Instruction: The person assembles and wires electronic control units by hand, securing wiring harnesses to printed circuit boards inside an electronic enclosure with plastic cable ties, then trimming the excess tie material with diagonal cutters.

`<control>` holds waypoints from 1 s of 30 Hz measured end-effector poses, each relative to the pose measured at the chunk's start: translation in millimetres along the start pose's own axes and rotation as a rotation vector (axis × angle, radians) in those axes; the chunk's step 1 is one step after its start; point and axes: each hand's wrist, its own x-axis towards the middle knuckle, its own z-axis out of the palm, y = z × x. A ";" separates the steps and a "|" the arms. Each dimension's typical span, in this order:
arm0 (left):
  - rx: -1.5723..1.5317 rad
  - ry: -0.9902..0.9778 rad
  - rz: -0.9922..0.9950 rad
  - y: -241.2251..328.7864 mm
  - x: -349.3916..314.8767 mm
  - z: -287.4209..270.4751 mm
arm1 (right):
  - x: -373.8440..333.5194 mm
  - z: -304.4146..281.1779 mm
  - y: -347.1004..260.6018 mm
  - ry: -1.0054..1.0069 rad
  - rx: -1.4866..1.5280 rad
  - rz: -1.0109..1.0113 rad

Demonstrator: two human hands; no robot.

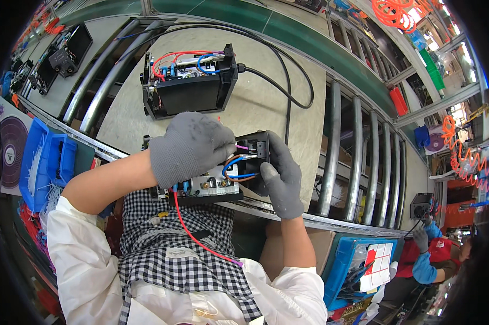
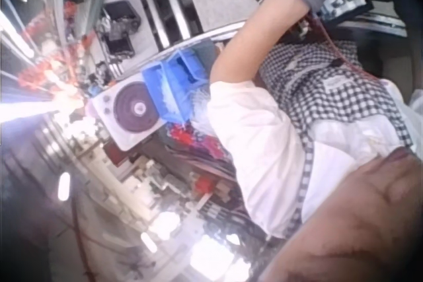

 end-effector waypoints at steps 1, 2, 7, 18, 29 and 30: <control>0.004 0.006 0.004 0.0 -1.2 -0.3 | -0.3 0.6 -1.5 0.001 0.009 0.030; 0.006 0.008 0.000 -0.1 -2.2 -0.8 | -0.6 1.2 -2.9 0.001 0.019 0.060; 0.014 0.011 0.046 1.7 -2.6 -2.0 | -1.8 -1.3 -2.3 -0.004 0.000 0.023; 0.055 -0.062 0.113 -1.9 8.4 -0.1 | -0.9 4.1 0.1 -0.009 -0.073 -0.063; -0.020 -0.107 0.144 -9.5 18.4 0.4 | 5.5 5.3 5.2 -0.009 -0.174 -0.149; 0.008 -0.140 0.157 -8.3 23.3 -0.5 | 5.4 4.2 7.5 -0.005 -0.173 -0.149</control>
